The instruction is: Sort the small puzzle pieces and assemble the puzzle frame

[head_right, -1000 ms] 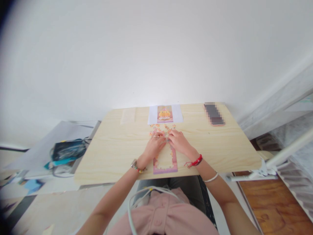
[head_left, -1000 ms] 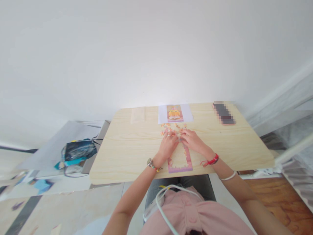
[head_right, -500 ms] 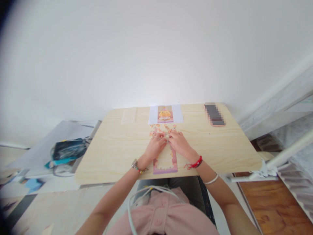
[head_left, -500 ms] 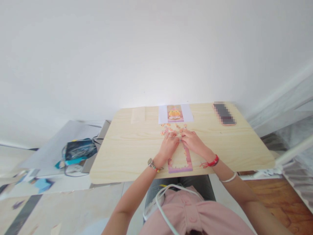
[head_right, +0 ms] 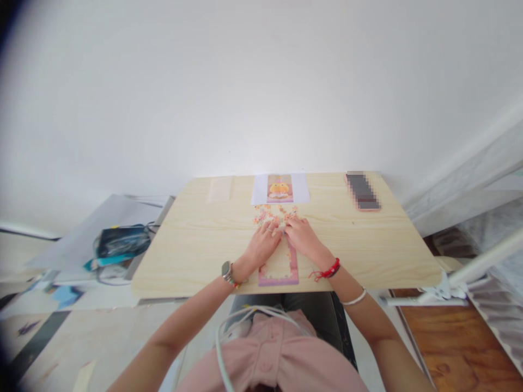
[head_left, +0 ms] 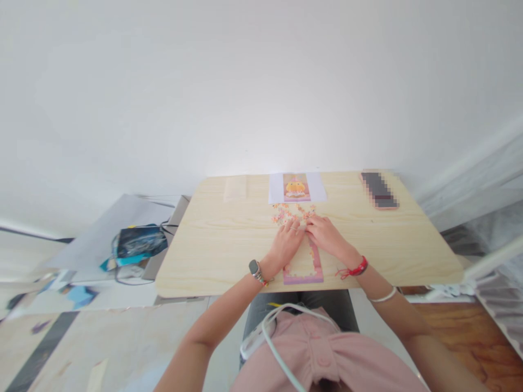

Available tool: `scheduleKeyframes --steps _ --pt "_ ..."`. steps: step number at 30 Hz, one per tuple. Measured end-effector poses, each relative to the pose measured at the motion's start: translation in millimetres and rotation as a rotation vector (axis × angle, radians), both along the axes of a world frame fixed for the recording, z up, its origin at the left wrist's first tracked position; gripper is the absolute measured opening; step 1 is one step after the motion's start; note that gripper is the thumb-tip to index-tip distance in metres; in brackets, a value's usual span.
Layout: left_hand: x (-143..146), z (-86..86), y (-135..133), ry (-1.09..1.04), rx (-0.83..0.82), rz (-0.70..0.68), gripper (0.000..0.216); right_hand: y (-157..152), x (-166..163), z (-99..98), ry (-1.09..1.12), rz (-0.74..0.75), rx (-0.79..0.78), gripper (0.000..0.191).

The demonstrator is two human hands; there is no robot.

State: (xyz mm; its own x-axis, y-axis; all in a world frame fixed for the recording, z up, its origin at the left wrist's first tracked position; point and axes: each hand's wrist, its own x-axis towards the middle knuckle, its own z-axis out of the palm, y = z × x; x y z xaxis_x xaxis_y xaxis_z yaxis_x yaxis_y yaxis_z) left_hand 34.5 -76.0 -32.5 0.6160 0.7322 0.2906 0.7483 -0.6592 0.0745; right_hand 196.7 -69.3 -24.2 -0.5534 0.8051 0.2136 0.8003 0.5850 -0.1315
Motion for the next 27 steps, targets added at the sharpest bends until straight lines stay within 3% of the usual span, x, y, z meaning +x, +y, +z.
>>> scheduleKeyframes --steps 6,16,21,27 --pt "-7.4 2.3 0.1 0.034 0.048 0.001 0.01 2.5 -1.8 4.9 -0.041 0.004 -0.016 0.019" --pt "-14.3 28.9 -6.7 0.03 0.161 -0.097 0.012 0.9 -6.9 9.8 -0.049 -0.013 -0.067 0.018" --pt "-16.8 23.2 -5.2 0.025 0.17 -0.093 0.012 3.6 -6.5 12.2 -0.063 -0.006 -0.077 0.019" --pt "-29.3 12.7 11.9 0.028 0.085 0.085 0.014 13.4 -9.6 16.3 -0.072 0.021 -0.043 0.02"
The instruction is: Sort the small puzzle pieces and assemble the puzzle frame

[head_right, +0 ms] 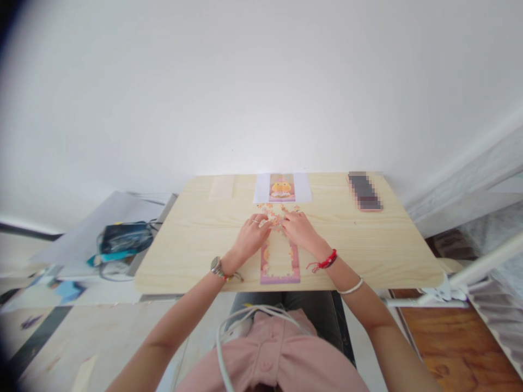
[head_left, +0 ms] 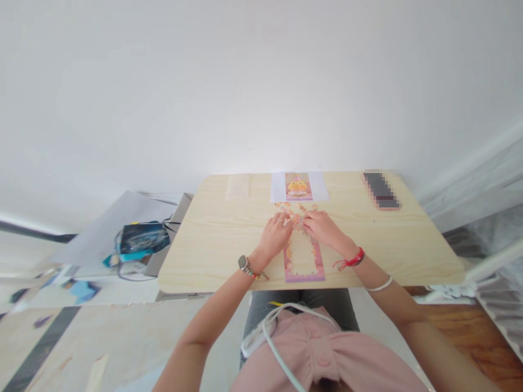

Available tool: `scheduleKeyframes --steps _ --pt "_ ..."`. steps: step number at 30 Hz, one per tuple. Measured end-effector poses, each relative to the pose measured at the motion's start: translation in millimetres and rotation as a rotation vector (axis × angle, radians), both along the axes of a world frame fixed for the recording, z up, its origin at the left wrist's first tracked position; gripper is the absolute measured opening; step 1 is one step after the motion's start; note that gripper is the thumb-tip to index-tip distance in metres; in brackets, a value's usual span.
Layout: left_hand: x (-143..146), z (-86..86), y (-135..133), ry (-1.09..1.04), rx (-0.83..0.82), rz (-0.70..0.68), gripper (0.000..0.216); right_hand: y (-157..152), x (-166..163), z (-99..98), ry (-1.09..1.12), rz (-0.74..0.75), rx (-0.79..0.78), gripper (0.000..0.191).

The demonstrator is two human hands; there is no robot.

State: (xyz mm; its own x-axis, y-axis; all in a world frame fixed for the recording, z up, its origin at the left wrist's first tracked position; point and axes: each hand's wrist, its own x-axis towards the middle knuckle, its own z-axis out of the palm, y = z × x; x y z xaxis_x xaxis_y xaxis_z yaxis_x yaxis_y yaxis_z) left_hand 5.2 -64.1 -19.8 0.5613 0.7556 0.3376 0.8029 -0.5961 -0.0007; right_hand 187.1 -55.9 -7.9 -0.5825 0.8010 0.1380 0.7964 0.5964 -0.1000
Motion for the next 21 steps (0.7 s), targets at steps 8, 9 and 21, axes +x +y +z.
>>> scheduleKeyframes --steps 8,9,21 --pt "-16.9 -7.3 21.7 -0.031 -0.121 0.1 0.021 27.1 -6.7 0.6 0.026 0.033 -0.019 0.016" --pt "-18.3 -8.0 23.2 -0.038 -0.123 0.106 0.02 30.2 -7.4 0.2 0.023 0.031 -0.023 0.015" --pt "-31.6 -13.3 35.4 -0.064 -0.105 0.143 0.015 45.4 1.8 -2.7 0.144 0.052 -0.086 0.008"
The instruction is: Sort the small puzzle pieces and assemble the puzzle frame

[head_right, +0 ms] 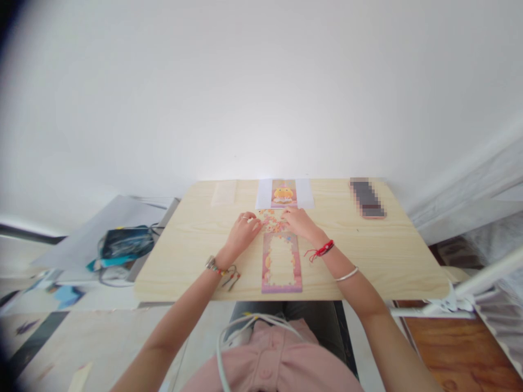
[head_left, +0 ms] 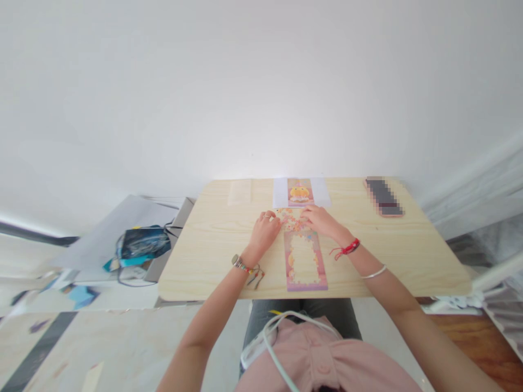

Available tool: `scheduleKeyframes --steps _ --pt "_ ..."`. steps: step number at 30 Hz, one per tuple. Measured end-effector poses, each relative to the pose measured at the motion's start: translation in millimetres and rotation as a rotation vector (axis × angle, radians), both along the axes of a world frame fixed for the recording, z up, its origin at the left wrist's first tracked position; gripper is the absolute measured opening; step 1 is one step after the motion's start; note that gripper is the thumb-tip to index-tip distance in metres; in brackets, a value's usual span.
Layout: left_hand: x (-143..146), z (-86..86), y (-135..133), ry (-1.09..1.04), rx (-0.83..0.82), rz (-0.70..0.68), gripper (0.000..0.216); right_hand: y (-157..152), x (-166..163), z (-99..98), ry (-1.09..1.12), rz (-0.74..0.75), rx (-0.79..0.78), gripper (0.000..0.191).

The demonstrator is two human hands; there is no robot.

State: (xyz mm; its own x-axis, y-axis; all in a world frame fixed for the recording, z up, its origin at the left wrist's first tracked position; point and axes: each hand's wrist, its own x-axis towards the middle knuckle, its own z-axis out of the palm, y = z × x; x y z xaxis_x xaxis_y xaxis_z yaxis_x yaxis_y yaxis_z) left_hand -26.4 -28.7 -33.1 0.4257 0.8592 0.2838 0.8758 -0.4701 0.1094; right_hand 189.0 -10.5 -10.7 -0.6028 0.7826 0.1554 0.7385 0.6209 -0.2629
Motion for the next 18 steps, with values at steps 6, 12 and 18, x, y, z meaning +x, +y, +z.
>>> scheduleKeyframes --steps 6,12,18 --pt "-5.4 -0.1 4.3 -0.03 0.022 0.019 0.019 8.0 5.7 3.5 0.007 0.019 -0.01 0.009" --pt "-1.2 2.1 7.4 -0.035 0.0 0.009 0.015 18.9 -24.3 0.0 -0.045 0.076 -0.003 0.011" --pt "-3.2 0.5 11.1 -0.026 -0.044 0.023 0.015 27.3 -45.0 -3.7 -0.057 0.082 0.005 0.015"
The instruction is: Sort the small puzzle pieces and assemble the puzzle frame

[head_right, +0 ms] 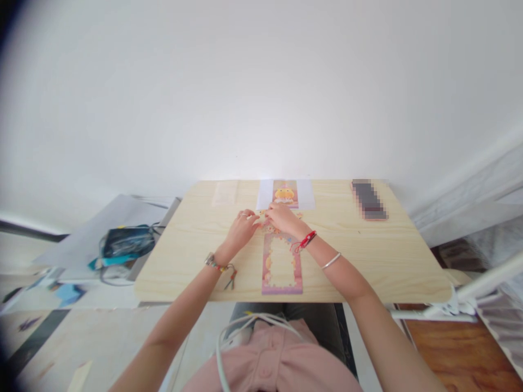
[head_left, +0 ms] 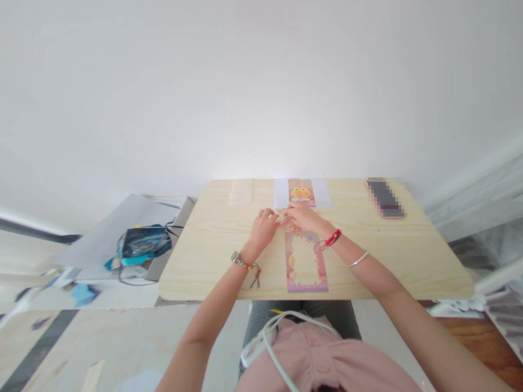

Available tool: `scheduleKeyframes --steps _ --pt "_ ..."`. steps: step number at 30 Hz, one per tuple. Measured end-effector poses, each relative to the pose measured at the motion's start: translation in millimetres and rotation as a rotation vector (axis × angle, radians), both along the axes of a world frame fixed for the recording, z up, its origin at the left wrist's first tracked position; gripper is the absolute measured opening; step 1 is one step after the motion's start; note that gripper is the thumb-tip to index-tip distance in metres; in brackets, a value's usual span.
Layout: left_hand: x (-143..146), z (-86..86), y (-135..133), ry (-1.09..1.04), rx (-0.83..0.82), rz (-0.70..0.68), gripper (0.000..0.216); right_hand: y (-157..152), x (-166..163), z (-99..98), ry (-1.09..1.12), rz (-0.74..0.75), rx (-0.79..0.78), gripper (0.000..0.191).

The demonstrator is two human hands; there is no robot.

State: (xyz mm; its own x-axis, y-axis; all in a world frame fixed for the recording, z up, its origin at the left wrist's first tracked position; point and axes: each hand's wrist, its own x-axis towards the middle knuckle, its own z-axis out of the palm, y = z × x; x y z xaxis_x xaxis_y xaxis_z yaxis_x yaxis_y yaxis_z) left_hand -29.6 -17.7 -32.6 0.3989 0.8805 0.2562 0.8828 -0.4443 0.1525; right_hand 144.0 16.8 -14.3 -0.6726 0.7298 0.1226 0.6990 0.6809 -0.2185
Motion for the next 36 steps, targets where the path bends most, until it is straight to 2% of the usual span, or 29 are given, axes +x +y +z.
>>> scheduleKeyframes --steps 4,9,21,26,31,36 --pt "1.5 -0.5 1.1 -0.013 -0.024 -0.003 0.015 8.4 -4.4 -1.8 -0.045 -0.057 0.005 0.016" --pt "1.5 0.7 2.1 0.016 -0.019 -0.01 0.015 14.3 -3.3 -2.5 -0.047 -0.046 -0.026 0.015" --pt "0.1 -2.0 1.7 0.033 -0.035 -0.039 0.02 -3.8 -5.2 -6.0 0.027 0.012 -0.021 0.014" --pt "-0.8 -3.0 1.5 0.029 -0.03 -0.025 0.02 -1.6 -1.7 -8.3 0.022 -0.015 -0.017 0.017" --pt "-3.2 -3.6 2.6 0.015 0.006 -0.002 0.015 7.0 -3.4 -4.2 -0.023 -0.136 -0.031 0.018" --pt "0.3 1.6 9.1 0.006 0.005 0.013 0.018 10.8 -15.0 0.2 -0.133 -0.238 -0.037 0.019"
